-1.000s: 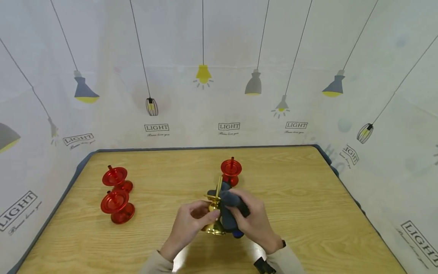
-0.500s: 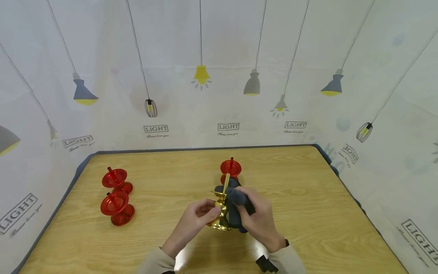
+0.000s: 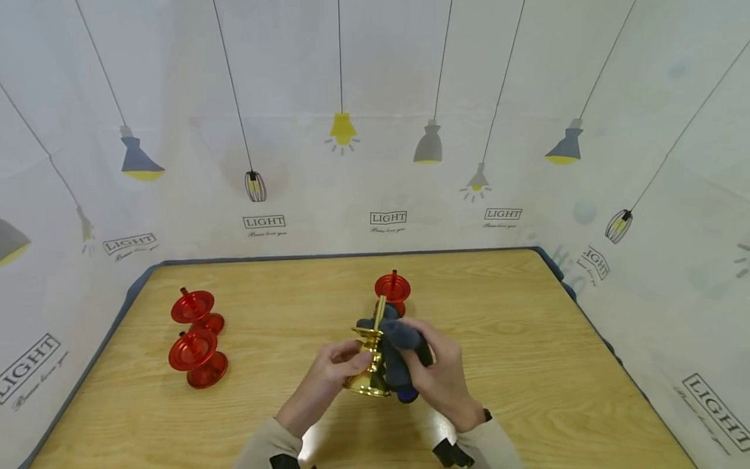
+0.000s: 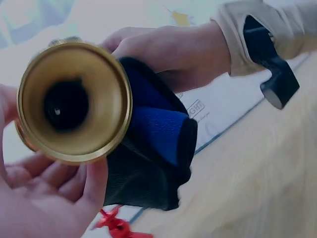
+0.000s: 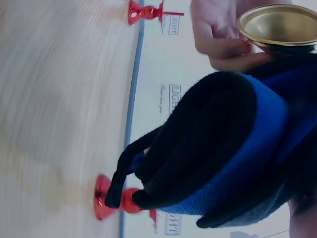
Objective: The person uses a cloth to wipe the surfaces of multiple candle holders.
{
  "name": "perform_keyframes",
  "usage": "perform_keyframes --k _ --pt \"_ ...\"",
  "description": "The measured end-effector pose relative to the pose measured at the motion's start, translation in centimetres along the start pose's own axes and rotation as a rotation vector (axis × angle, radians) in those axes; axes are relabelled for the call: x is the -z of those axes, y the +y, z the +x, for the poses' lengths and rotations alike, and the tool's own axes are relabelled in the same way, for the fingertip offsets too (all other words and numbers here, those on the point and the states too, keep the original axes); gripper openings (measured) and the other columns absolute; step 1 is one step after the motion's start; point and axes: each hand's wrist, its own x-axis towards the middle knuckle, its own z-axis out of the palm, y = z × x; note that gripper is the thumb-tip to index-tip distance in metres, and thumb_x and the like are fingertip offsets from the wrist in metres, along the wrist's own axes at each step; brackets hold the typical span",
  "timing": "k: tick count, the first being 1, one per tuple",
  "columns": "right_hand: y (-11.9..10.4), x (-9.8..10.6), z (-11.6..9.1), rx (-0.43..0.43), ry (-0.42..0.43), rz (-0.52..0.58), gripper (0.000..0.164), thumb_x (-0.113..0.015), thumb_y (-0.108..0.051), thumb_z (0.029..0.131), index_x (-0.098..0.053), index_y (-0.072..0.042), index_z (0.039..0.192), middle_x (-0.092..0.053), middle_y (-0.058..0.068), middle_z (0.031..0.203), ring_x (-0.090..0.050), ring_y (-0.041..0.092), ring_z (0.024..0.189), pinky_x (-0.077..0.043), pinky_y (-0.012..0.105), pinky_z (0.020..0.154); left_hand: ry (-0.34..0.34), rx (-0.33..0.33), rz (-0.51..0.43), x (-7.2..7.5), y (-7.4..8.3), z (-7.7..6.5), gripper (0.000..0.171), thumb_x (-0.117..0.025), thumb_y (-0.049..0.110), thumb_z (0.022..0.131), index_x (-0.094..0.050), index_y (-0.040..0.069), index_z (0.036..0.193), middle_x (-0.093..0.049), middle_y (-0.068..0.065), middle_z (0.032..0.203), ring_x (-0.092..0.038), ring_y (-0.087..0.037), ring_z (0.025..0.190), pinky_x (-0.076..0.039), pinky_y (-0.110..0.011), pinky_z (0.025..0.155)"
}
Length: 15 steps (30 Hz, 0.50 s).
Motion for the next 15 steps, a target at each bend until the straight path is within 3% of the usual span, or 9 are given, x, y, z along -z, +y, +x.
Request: perform_keyframes --k 4,5,7,9,13,15 --pt "0.2 -0.2 -0.6 -0.138 0.001 0.114 0.034 -0.071 0.014 0.085 -0.068 -0.001 0.116 -0.073 0.017 0.103 -0.07 0.009 0.1 -0.055 0.02 0.089 -0.24 -0.014 -0.217 0.6 -0.8 0.1 0.024 -0.049 0.025 0.107 -0.072 0.018 0.104 -0.073 0.007 0.094 -0.066 -0.004 0.087 -0.054 -0.023 0.081" --pt "0.3 -0.2 -0.7 -0.164 0.0 0.131 0.033 -0.071 0.013 0.086 -0.068 -0.001 0.116 -0.073 0.017 0.103 -0.069 0.008 0.099 -0.055 0.02 0.087 -0.282 -0.012 -0.243 0.8 -0.9 0.1 0.027 -0.047 0.026 0.108 -0.073 0.018 0.104 -0.074 0.006 0.096 -0.068 -0.005 0.091 -0.055 -0.025 0.084" --pt "0.4 -0.3 -0.9 -0.192 -0.001 0.128 0.031 -0.071 0.011 0.087 -0.069 -0.001 0.115 -0.073 0.017 0.102 -0.069 0.007 0.098 -0.055 0.02 0.087 -0.303 -0.009 -0.236 0.9 -1.0 0.2 0.03 -0.045 0.027 0.108 -0.073 0.018 0.104 -0.074 0.007 0.097 -0.067 -0.005 0.092 -0.054 -0.024 0.086" --pt "0.4 -0.2 -1.0 -0.174 -0.004 0.074 0.031 -0.072 0.01 0.086 -0.069 -0.002 0.114 -0.074 0.015 0.103 -0.07 0.01 0.098 -0.054 0.019 0.088 -0.247 -0.018 -0.146 0.8 -1.0 0.1 0.029 -0.047 0.025 0.108 -0.071 0.011 0.102 -0.07 0.009 0.09 -0.064 -0.003 0.085 -0.052 -0.021 0.079" --pt "0.5 0.0 -0.7 -0.053 -0.022 -0.104 0.035 -0.076 0.01 0.081 -0.07 -0.004 0.113 -0.075 0.012 0.103 -0.072 0.02 0.094 -0.051 0.016 0.091 -0.009 -0.046 0.192 0.0 -0.3 -0.1 0.027 -0.062 0.023 0.102 -0.069 -0.002 0.104 -0.066 0.005 0.087 -0.061 -0.004 0.078 -0.05 -0.021 0.071" --pt "0.4 -0.1 -0.4 0.03 -0.045 -0.177 0.037 -0.076 0.01 0.08 -0.069 -0.004 0.113 -0.074 0.01 0.103 -0.072 0.023 0.093 -0.052 0.019 0.092 0.116 -0.047 0.336 -0.6 0.1 -0.2 0.034 -0.072 0.025 0.095 -0.069 -0.005 0.11 -0.07 -0.002 0.087 -0.064 -0.008 0.076 -0.053 -0.023 0.068"
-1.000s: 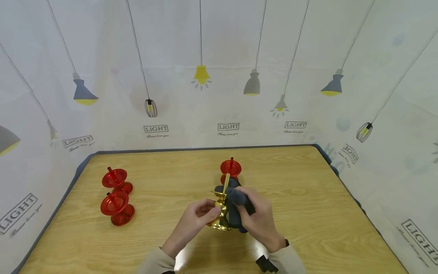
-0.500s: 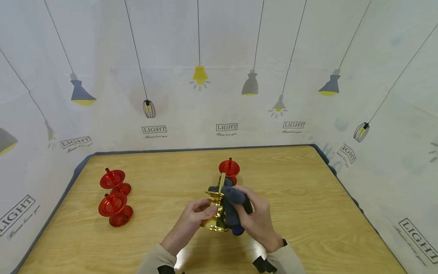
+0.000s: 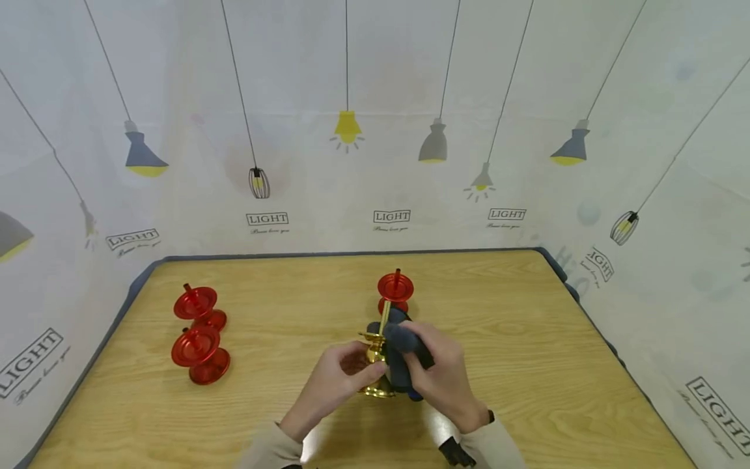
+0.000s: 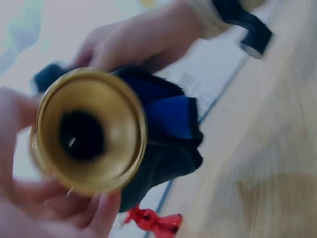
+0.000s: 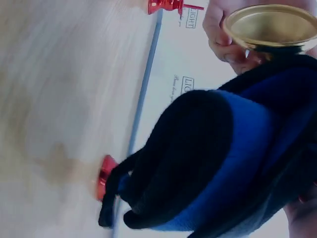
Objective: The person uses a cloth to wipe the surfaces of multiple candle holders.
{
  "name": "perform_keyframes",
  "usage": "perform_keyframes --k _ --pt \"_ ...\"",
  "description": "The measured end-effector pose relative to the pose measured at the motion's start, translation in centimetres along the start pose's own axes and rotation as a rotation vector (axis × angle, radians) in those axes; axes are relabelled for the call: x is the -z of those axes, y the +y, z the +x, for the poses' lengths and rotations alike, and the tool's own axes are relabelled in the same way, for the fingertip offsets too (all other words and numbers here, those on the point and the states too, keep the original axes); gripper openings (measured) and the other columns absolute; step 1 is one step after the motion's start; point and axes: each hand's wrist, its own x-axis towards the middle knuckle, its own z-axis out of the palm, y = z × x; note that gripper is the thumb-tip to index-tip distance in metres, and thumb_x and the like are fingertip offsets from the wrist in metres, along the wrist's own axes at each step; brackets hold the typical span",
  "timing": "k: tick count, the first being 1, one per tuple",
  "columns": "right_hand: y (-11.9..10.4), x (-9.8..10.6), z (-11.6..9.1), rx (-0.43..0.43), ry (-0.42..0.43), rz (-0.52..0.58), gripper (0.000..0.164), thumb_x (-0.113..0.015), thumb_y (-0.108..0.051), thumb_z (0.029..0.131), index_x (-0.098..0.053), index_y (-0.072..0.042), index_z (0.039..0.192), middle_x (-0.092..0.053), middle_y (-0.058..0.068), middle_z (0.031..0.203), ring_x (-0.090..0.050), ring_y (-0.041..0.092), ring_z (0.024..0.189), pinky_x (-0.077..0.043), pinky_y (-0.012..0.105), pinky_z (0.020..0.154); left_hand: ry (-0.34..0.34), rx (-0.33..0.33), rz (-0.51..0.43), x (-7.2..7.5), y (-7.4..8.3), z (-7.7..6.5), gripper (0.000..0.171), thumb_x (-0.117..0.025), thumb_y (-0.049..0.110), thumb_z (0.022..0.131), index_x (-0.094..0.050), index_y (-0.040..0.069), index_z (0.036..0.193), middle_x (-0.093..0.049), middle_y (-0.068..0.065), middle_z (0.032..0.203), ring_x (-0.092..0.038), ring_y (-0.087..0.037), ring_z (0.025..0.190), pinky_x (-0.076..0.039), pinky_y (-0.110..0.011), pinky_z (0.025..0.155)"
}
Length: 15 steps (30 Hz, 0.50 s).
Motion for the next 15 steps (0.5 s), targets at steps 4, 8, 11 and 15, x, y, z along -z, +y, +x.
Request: perform_keyframes --k 4,8,11,15 --pt "-0.2 -0.1 0.5 0.101 -0.013 -0.063 0.033 -0.074 0.006 0.082 -0.068 -0.004 0.113 -0.073 0.009 0.103 -0.073 0.025 0.094 -0.055 0.026 0.092 0.144 0.028 0.095 -0.7 0.7 -0.1 0.036 -0.083 0.027 0.085 -0.072 0.002 0.109 -0.074 -0.01 0.088 -0.068 -0.012 0.074 -0.057 -0.025 0.066" --pt "-0.3 -0.2 0.7 0.082 0.005 -0.003 0.034 -0.074 0.009 0.082 -0.068 -0.002 0.114 -0.074 0.012 0.103 -0.073 0.027 0.093 -0.055 0.023 0.092 0.131 0.055 -0.019 -0.5 0.5 0.0 0.034 -0.081 0.025 0.088 -0.071 -0.002 0.106 -0.075 -0.006 0.086 -0.067 -0.01 0.073 -0.054 -0.024 0.063" --pt "-0.3 -0.2 0.7 0.012 0.019 0.092 0.038 -0.074 0.013 0.081 -0.068 -0.002 0.115 -0.074 0.014 0.104 -0.073 0.023 0.095 -0.053 0.019 0.093 0.033 0.058 -0.179 0.0 0.0 0.2 0.045 -0.076 0.027 0.093 -0.065 -0.01 0.115 -0.072 0.002 0.082 -0.062 -0.005 0.069 -0.047 -0.02 0.059" --pt "-0.3 -0.2 0.4 -0.105 0.028 0.269 0.037 -0.072 0.015 0.084 -0.068 -0.001 0.117 -0.074 0.016 0.106 -0.071 0.012 0.101 -0.055 0.02 0.09 -0.189 0.0 -0.486 0.5 -1.0 0.3 0.048 -0.065 0.028 0.1 -0.058 -0.01 0.128 -0.072 0.006 0.092 -0.065 -0.004 0.08 -0.053 -0.019 0.069"
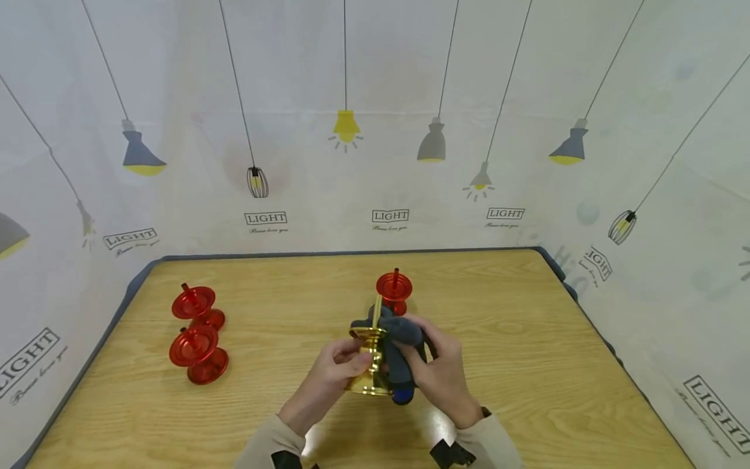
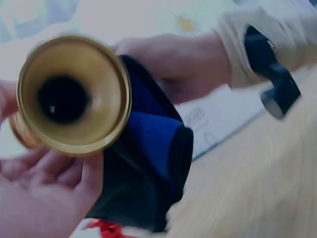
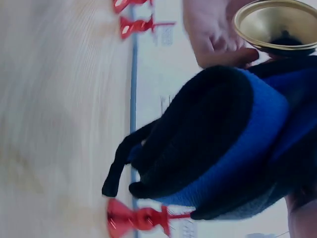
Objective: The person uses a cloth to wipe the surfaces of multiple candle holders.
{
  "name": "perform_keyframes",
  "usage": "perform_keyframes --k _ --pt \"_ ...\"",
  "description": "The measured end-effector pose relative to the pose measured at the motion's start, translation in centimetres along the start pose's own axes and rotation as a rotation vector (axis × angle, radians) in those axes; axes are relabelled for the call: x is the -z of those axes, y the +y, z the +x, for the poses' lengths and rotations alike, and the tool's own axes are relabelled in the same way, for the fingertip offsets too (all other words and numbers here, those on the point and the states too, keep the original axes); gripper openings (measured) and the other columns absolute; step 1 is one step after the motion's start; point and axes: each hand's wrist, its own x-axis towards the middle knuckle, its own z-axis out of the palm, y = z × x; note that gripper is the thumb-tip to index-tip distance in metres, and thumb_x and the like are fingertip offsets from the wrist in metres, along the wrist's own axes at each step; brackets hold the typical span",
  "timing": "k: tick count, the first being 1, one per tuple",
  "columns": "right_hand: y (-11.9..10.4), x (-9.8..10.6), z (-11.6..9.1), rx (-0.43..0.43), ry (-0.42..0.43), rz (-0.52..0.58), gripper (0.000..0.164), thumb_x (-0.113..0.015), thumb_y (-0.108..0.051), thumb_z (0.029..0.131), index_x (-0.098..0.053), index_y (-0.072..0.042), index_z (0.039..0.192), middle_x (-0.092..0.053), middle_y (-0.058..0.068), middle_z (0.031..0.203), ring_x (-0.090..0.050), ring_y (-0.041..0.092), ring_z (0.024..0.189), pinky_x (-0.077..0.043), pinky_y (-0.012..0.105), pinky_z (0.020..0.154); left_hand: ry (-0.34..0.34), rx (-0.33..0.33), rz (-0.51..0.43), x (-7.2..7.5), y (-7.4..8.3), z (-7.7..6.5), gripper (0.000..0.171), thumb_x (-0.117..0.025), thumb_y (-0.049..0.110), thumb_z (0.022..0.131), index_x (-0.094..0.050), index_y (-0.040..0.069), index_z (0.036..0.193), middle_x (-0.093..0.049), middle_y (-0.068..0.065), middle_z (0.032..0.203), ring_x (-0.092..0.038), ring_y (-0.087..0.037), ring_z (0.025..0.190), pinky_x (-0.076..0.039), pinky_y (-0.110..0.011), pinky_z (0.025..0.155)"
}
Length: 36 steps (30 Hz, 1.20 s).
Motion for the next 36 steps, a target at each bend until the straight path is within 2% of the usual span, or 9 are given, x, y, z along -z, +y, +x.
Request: perform_keyframes --k 3,6,13,17,21,25,30,33,36 --pt "0.0 0.0 -0.2 -0.059 0.005 0.103 0.034 -0.069 0.016 0.086 -0.067 0.002 0.117 -0.073 0.018 0.105 -0.07 0.009 0.102 -0.056 0.022 0.088 -0.187 -0.014 -0.18 0.4 -0.3 0.2 0.033 -0.055 0.026 0.106 -0.06 0.001 0.127 -0.073 0.002 0.103 -0.069 -0.008 0.094 -0.057 -0.025 0.083" --pt "-0.1 0.2 -0.3 -0.071 0.005 0.077 0.033 -0.07 0.014 0.086 -0.068 0.001 0.116 -0.073 0.017 0.105 -0.071 0.01 0.101 -0.056 0.022 0.089 -0.237 -0.012 -0.171 0.4 -0.3 0.3 0.026 -0.047 0.022 0.108 -0.063 0.005 0.122 -0.071 0.003 0.104 -0.067 -0.008 0.096 -0.057 -0.026 0.086" --pt "-0.4 1.1 0.3 0.162 0.002 -0.242 0.027 -0.07 0.006 0.088 -0.069 -0.003 0.114 -0.074 0.012 0.102 -0.073 0.024 0.092 -0.053 0.019 0.092 0.162 -0.005 0.378 -1.3 0.8 0.0 0.038 -0.071 0.023 0.097 -0.065 -0.005 0.121 -0.071 -0.007 0.101 -0.067 -0.011 0.089 -0.056 -0.023 0.078" --pt "-0.8 0.9 0.7 0.301 -0.009 -0.32 0.018 -0.061 -0.012 0.101 -0.068 -0.001 0.113 -0.073 0.01 0.103 -0.073 0.026 0.092 -0.055 0.026 0.092 0.294 -0.035 0.479 -2.3 0.7 0.0 0.034 -0.079 0.021 0.089 -0.07 0.0 0.113 -0.072 -0.014 0.097 -0.07 -0.014 0.083 -0.058 -0.025 0.075" --pt "-0.9 0.7 0.6 0.272 -0.006 -0.255 0.018 -0.064 -0.013 0.1 -0.068 -0.002 0.114 -0.074 0.011 0.103 -0.073 0.024 0.092 -0.055 0.024 0.092 0.257 -0.035 0.402 -2.0 0.8 -0.3 0.034 -0.077 0.021 0.091 -0.069 -0.004 0.113 -0.072 -0.008 0.094 -0.068 -0.01 0.079 -0.055 -0.023 0.068" --pt "-0.9 0.6 0.3 0.153 0.006 -0.092 0.03 -0.071 0.009 0.088 -0.069 -0.002 0.115 -0.075 0.014 0.103 -0.073 0.018 0.096 -0.055 0.022 0.091 0.082 -0.046 0.145 -1.0 0.5 -0.4 0.033 -0.071 0.023 0.096 -0.066 -0.004 0.115 -0.07 0.003 0.091 -0.062 -0.004 0.077 -0.049 -0.019 0.064" --pt "-1.0 0.2 0.0 -0.029 0.022 0.069 0.035 -0.069 0.016 0.086 -0.068 0.0 0.117 -0.073 0.018 0.104 -0.07 0.01 0.1 -0.057 0.022 0.087 -0.152 -0.051 -0.151 -0.4 0.0 -0.5 0.023 -0.057 0.025 0.105 -0.067 0.008 0.117 -0.072 0.002 0.102 -0.067 -0.007 0.094 -0.056 -0.023 0.083" --pt "-0.8 0.1 -0.2 -0.073 0.027 0.066 0.031 -0.069 0.014 0.087 -0.068 0.0 0.116 -0.073 0.018 0.104 -0.07 0.008 0.099 -0.056 0.021 0.086 -0.175 -0.016 -0.149 -0.3 0.2 -0.6 0.023 -0.05 0.021 0.107 -0.068 0.009 0.112 -0.071 0.004 0.099 -0.065 -0.005 0.089 -0.054 -0.022 0.081" --pt "-0.5 0.3 -0.3 -0.028 0.033 -0.044 0.032 -0.072 0.013 0.085 -0.069 -0.002 0.114 -0.074 0.015 0.102 -0.071 0.012 0.096 -0.055 0.019 0.087 -0.066 0.002 0.023 -0.7 0.6 -0.6 0.022 -0.051 0.018 0.107 -0.067 0.004 0.109 -0.066 0.006 0.091 -0.059 -0.003 0.08 -0.048 -0.02 0.074"
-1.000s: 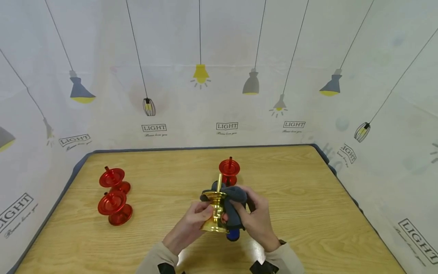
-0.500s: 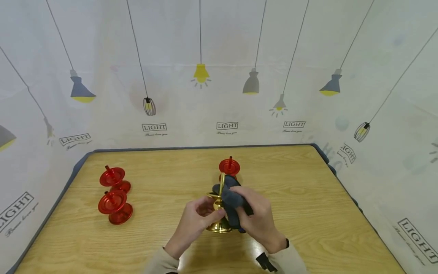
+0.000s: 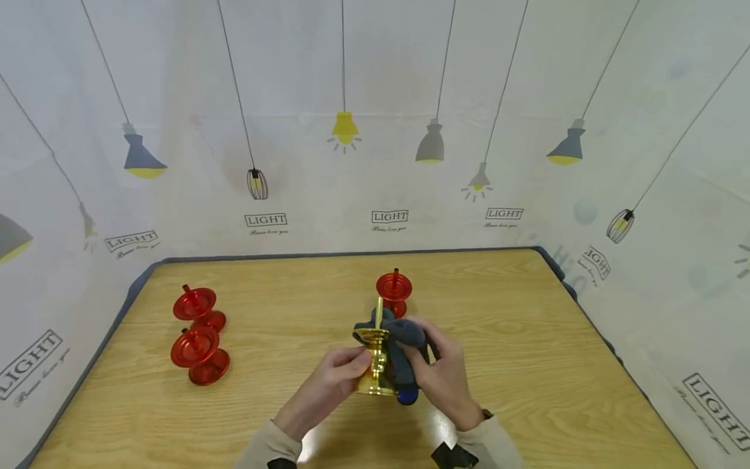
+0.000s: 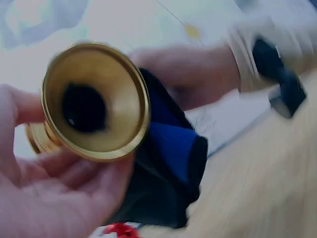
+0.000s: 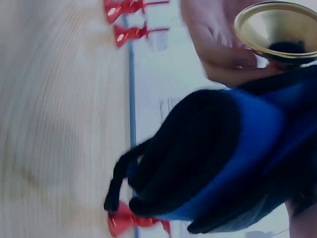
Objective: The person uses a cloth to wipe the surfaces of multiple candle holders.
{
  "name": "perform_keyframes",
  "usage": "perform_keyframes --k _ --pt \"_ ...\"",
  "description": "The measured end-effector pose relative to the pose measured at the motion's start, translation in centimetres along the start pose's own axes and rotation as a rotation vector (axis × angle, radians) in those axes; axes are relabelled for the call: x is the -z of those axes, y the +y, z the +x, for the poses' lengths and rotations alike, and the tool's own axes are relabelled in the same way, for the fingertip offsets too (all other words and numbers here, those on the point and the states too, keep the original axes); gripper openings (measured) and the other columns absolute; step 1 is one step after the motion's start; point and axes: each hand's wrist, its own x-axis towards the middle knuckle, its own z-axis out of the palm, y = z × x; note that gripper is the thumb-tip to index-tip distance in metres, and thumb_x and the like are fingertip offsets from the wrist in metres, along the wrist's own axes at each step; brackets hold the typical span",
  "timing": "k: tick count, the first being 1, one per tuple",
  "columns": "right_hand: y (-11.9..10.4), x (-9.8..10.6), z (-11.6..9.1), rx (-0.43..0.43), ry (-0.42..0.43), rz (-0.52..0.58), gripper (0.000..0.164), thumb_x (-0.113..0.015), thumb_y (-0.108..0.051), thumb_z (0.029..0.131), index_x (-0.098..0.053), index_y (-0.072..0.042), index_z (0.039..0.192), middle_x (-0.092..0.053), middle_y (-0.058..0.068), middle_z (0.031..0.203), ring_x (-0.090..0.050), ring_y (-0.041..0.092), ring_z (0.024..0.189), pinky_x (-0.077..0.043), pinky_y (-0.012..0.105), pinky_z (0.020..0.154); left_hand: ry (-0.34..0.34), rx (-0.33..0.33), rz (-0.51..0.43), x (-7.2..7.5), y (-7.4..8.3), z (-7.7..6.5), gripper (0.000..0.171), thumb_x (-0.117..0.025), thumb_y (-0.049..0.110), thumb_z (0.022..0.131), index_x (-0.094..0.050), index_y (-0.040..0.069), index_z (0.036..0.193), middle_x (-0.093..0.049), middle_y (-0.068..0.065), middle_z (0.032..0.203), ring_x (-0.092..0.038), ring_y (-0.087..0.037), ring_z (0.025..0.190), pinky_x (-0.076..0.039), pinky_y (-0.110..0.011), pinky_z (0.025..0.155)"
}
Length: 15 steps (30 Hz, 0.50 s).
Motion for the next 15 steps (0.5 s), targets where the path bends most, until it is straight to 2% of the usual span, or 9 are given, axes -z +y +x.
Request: perform_keyframes --k 2,4,5,7,9,11,13,15 --pt "0.3 0.2 0.1 0.069 0.002 -0.096 0.034 -0.073 0.013 0.082 -0.07 -0.003 0.112 -0.075 0.012 0.1 -0.073 0.017 0.093 -0.054 0.018 0.088 0.135 0.011 0.184 -0.5 0.2 0.1 0.022 -0.059 0.02 0.103 -0.067 0.0 0.109 -0.065 0.004 0.09 -0.058 -0.003 0.078 -0.048 -0.02 0.072" --pt "0.4 0.3 0.2 0.143 -0.002 -0.187 0.035 -0.073 0.013 0.08 -0.07 -0.004 0.111 -0.075 0.011 0.099 -0.073 0.021 0.09 -0.054 0.02 0.089 0.265 0.021 0.347 -1.1 0.2 0.2 0.028 -0.068 0.022 0.098 -0.067 -0.002 0.112 -0.068 -0.003 0.093 -0.063 -0.007 0.082 -0.052 -0.021 0.074" --pt "0.5 0.3 0.3 0.179 -0.005 -0.217 0.036 -0.072 0.013 0.079 -0.07 -0.003 0.111 -0.075 0.01 0.098 -0.074 0.023 0.089 -0.055 0.021 0.088 0.323 0.023 0.412 -1.4 0.3 0.2 0.032 -0.072 0.023 0.096 -0.068 -0.003 0.113 -0.07 -0.006 0.095 -0.066 -0.01 0.084 -0.055 -0.022 0.076" --pt "0.5 0.2 0.4 0.233 -0.011 -0.257 0.036 -0.072 0.012 0.079 -0.069 -0.002 0.111 -0.075 0.011 0.099 -0.074 0.026 0.089 -0.056 0.024 0.088 0.404 0.026 0.484 -1.9 0.3 0.3 0.033 -0.077 0.024 0.091 -0.07 -0.001 0.11 -0.071 -0.011 0.095 -0.069 -0.013 0.082 -0.057 -0.023 0.074" --pt "0.5 0.0 0.5 0.252 -0.015 -0.263 0.036 -0.071 0.012 0.078 -0.069 -0.002 0.112 -0.075 0.012 0.1 -0.074 0.027 0.09 -0.056 0.025 0.089 0.44 0.021 0.496 -2.0 0.3 0.4 0.031 -0.08 0.024 0.089 -0.071 0.0 0.106 -0.072 -0.012 0.093 -0.069 -0.015 0.079 -0.058 -0.024 0.073" --pt "0.5 -0.1 0.4 0.248 -0.017 -0.242 0.037 -0.072 0.012 0.078 -0.069 -0.002 0.113 -0.075 0.012 0.101 -0.074 0.028 0.09 -0.056 0.024 0.09 0.446 0.022 0.488 -1.9 0.3 0.4 0.03 -0.08 0.024 0.089 -0.071 0.0 0.105 -0.072 -0.011 0.091 -0.069 -0.014 0.079 -0.057 -0.024 0.072" --pt "0.6 -0.2 0.3 0.227 -0.016 -0.211 0.038 -0.073 0.012 0.079 -0.069 -0.002 0.113 -0.075 0.012 0.101 -0.074 0.027 0.09 -0.054 0.021 0.091 0.421 0.025 0.448 -1.5 0.2 0.3 0.029 -0.079 0.022 0.089 -0.071 -0.002 0.106 -0.072 -0.009 0.09 -0.069 -0.013 0.079 -0.057 -0.024 0.07" --pt "0.8 -0.3 0.1 0.187 -0.011 -0.163 0.038 -0.075 0.013 0.079 -0.069 -0.003 0.114 -0.075 0.013 0.101 -0.074 0.024 0.091 -0.053 0.019 0.092 0.364 0.036 0.368 -0.9 0.0 0.2 0.03 -0.076 0.019 0.092 -0.068 -0.005 0.108 -0.072 -0.004 0.09 -0.067 -0.01 0.078 -0.055 -0.024 0.068"
